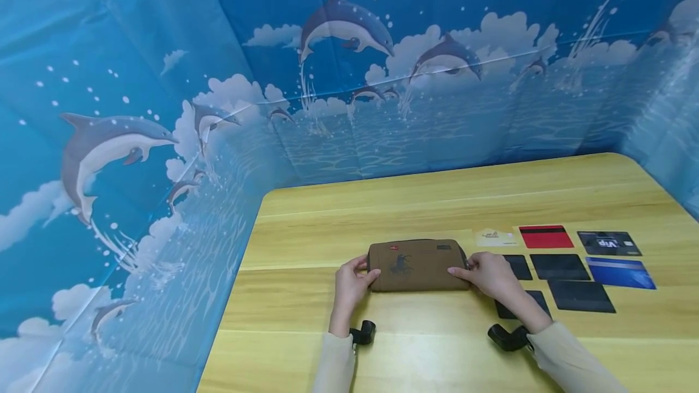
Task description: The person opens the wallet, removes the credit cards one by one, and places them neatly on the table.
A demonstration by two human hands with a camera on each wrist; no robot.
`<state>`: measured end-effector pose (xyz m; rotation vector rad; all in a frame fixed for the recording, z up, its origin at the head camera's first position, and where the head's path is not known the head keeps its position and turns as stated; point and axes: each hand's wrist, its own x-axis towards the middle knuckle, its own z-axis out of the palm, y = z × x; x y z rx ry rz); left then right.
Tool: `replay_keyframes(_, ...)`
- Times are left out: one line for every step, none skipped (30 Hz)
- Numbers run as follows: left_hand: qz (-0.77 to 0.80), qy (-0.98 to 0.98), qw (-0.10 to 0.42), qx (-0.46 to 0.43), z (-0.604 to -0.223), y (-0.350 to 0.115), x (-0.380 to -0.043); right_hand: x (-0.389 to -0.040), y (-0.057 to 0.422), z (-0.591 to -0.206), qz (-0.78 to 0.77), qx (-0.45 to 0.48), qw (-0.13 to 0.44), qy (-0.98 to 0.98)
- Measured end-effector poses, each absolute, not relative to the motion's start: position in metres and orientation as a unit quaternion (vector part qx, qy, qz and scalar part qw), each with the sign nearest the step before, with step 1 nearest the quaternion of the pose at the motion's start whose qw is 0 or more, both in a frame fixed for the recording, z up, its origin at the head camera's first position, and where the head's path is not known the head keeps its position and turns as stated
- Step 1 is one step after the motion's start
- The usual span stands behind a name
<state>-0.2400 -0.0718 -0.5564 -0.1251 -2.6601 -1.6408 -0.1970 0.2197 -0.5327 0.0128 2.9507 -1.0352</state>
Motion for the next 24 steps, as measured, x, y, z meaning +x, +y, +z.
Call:
replay_keyframes(-0.524,-0.851,0.004,-0.037,-0.556,-0.071,-0.240,-0.197,0.220,-0.533,-0.328,0.006,0.006,0.945)
replay_keyframes(-0.524,-0.851,0.002,-0.034,-0.556,-0.070,-0.240,-0.197,0.221,-0.534,-0.324,0.008,0.005,0.946)
replay_keyframes(-0.521,-0.853,0.004,-0.035,-0.556,-0.070,-0.240,-0.196,0.221,-0.534,-0.321,0.010,0.004,0.947)
replay_keyframes(-0.519,-0.854,0.005,-0.035,-0.557,-0.069,-0.240,-0.196,0.221,-0.535,-0.316,0.012,0.004,0.949)
replay_keyframes(-0.517,-0.855,0.007,-0.037,-0.557,-0.069,-0.240,-0.194,0.222,-0.534,-0.311,0.013,0.003,0.950)
replay_keyframes(-0.515,-0.856,0.010,-0.038,-0.557,-0.068,-0.240,-0.193,0.222,-0.534,-0.305,0.014,0.002,0.952)
replay_keyframes(-0.512,-0.858,0.012,-0.038,-0.557,-0.068,-0.239,-0.192,0.223,-0.533,-0.295,0.015,-0.001,0.955)
replay_keyframes(-0.509,-0.860,0.015,-0.039,-0.558,-0.067,-0.239,-0.190,0.224,-0.533,-0.286,0.017,-0.005,0.958)
replay_keyframes(-0.506,-0.861,0.019,-0.041,-0.558,-0.067,-0.239,-0.189,0.224,-0.532,-0.278,0.018,-0.006,0.960)
replay_keyframes(-0.504,-0.863,0.022,-0.043,-0.558,-0.066,-0.239,-0.188,0.225,-0.531,-0.271,0.019,-0.006,0.962)
replay_keyframes(-0.500,-0.865,0.024,-0.044,-0.558,-0.066,-0.239,-0.187,0.225,-0.531,-0.265,0.020,-0.006,0.964)
replay_keyframes(-0.496,-0.867,0.026,-0.044,-0.558,-0.066,-0.239,-0.186,0.225,-0.531,-0.261,0.022,-0.005,0.965)
replay_keyframes(-0.492,-0.869,0.027,-0.044,-0.557,-0.065,-0.238,-0.186,0.226,-0.531,-0.259,0.022,-0.005,0.966)
replay_keyframes(-0.487,-0.872,0.031,-0.046,-0.556,-0.065,-0.238,-0.186,0.226,-0.531,-0.261,0.022,-0.003,0.965)
replay_keyframes(-0.482,-0.874,0.034,-0.047,-0.556,-0.065,-0.237,-0.186,0.226,-0.531,-0.263,0.021,-0.002,0.965)
replay_keyframes(-0.477,-0.877,0.037,-0.048,-0.555,-0.065,-0.236,-0.185,0.226,-0.531,-0.265,0.020,-0.003,0.964)
replay_keyframes(-0.474,-0.878,0.038,-0.048,-0.554,-0.065,-0.236,-0.185,0.226,-0.530,-0.267,0.018,-0.005,0.964)
replay_keyframes(-0.469,-0.881,0.041,-0.051,-0.552,-0.065,-0.235,-0.185,0.226,-0.530,-0.268,0.017,-0.007,0.963)
replay_keyframes(-0.466,-0.882,0.045,-0.053,-0.552,-0.065,-0.235,-0.184,0.226,-0.530,-0.270,0.017,-0.007,0.963)
replay_keyframes(-0.462,-0.884,0.048,-0.056,-0.551,-0.065,-0.234,-0.184,0.226,-0.530,-0.272,0.018,-0.007,0.962)
replay_keyframes(-0.459,-0.885,0.051,-0.059,-0.551,-0.065,-0.234,-0.184,0.226,-0.530,-0.273,0.018,-0.008,0.962)
replay_keyframes(-0.453,-0.887,0.055,-0.062,-0.550,-0.065,-0.234,-0.183,0.227,-0.530,-0.275,0.019,-0.007,0.961)
replay_keyframes(-0.448,-0.890,0.057,-0.063,-0.549,-0.065,-0.234,-0.182,0.227,-0.529,-0.277,0.020,-0.006,0.961)
replay_keyframes(-0.445,-0.891,0.058,-0.065,-0.549,-0.065,-0.234,-0.182,0.227,-0.529,-0.280,0.020,-0.005,0.960)
